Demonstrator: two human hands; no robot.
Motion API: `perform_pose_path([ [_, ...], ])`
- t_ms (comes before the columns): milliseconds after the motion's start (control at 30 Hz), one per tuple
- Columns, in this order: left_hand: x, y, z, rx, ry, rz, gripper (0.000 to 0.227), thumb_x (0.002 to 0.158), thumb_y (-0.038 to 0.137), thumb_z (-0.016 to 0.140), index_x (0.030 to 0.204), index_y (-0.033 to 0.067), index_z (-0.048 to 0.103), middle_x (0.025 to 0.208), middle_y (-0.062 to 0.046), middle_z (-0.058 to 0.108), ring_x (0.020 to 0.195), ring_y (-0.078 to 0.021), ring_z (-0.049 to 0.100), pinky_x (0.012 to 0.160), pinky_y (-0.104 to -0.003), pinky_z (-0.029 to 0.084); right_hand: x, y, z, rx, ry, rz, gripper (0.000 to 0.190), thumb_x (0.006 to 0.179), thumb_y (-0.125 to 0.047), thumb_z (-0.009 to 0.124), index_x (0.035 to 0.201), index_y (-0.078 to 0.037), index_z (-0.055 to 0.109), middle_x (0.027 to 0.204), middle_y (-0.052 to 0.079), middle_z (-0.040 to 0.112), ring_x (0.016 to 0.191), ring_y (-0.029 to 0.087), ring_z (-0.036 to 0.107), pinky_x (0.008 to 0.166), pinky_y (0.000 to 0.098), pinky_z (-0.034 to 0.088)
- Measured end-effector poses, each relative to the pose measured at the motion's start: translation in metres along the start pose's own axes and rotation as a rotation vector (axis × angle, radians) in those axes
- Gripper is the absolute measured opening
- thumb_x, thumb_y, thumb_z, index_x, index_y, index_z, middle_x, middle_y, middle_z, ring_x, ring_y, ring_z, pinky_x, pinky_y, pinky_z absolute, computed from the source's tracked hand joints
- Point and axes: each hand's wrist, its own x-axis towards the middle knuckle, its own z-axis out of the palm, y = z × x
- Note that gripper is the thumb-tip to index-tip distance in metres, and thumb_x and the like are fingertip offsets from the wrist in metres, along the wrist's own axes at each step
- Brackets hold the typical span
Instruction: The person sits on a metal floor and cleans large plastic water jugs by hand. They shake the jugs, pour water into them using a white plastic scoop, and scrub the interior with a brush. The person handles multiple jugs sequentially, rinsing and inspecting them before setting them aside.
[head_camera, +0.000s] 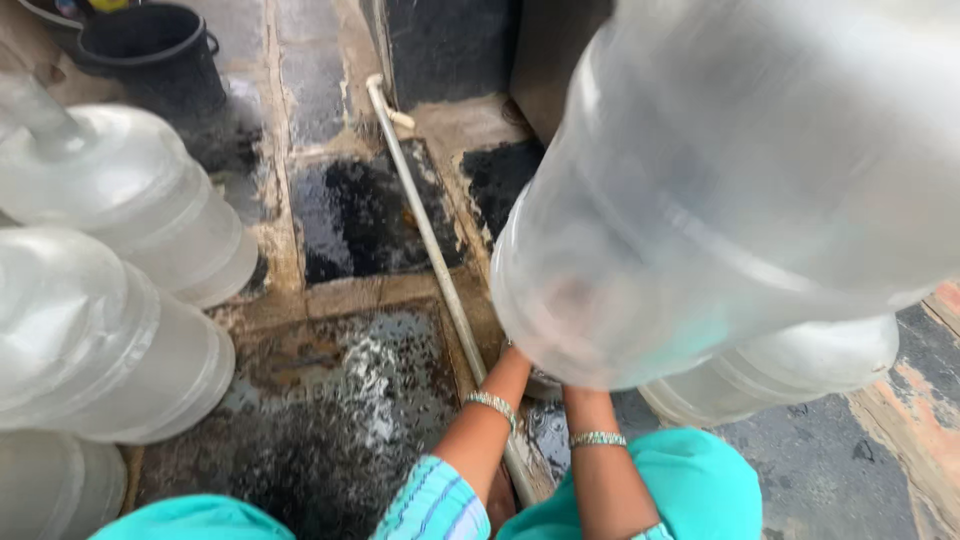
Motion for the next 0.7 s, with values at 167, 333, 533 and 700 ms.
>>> perform_pose_path([
  [167,0.027,0.071,0.037,0.107,-0.054,0.086,0.079,0.084,0.07,0.043,0.142,0.0163,0.052,0.145,-0.013,0.047,0.137,-0.0349,0.041,0.109,-0.06,0.034,0.051,-0.024,0.025,-0.048,-0.12,-0.102,0.071,0.092,-0.039,0.074,0.146,-0.001,0.047,0.141,0.014,0.058,0.131,0.027,0.057,0.111,0.0447,0.047],
  [333,-0.009,0.157,-0.007,0.224,-0.148,0.151,0.08,0.083,0.07,0.043,0.142,0.0167,0.052,0.146,-0.013,0.046,0.138,-0.0354,0.041,0.109,-0.061,0.034,0.038,-0.025,0.029,-0.473,-0.379,-0.21,0.074,0.091,-0.041,0.076,0.147,-0.002,0.046,0.142,0.013,0.058,0.131,0.027,0.057,0.111,0.0441,0.047],
  [533,-0.054,0.177,-0.12,-0.029,-0.072,0.187,0.081,0.082,0.071,0.044,0.142,0.0171,0.052,0.146,-0.013,0.046,0.138,-0.036,0.04,0.11,-0.062,0.034,0.025,0.041,0.104,-1.378,-0.392,-0.065,0.073,0.078,-0.032,0.088,0.136,0.003,0.062,0.124,0.016,0.073,0.113,0.025,0.07,0.104,0.0396,0.053],
  [700,-0.068,0.066,-0.193,-0.705,0.473,0.012,0.073,0.094,0.067,0.038,0.138,0.0126,0.056,0.149,-0.016,0.048,0.143,-0.0375,0.038,0.114,-0.06,0.026,-0.007,0.087,0.213,-0.989,-0.402,-0.21,0.072,0.072,-0.025,0.09,0.126,0.003,0.05,0.114,0.014,0.068,0.103,0.023,0.07,0.09,0.0367,0.06],
])
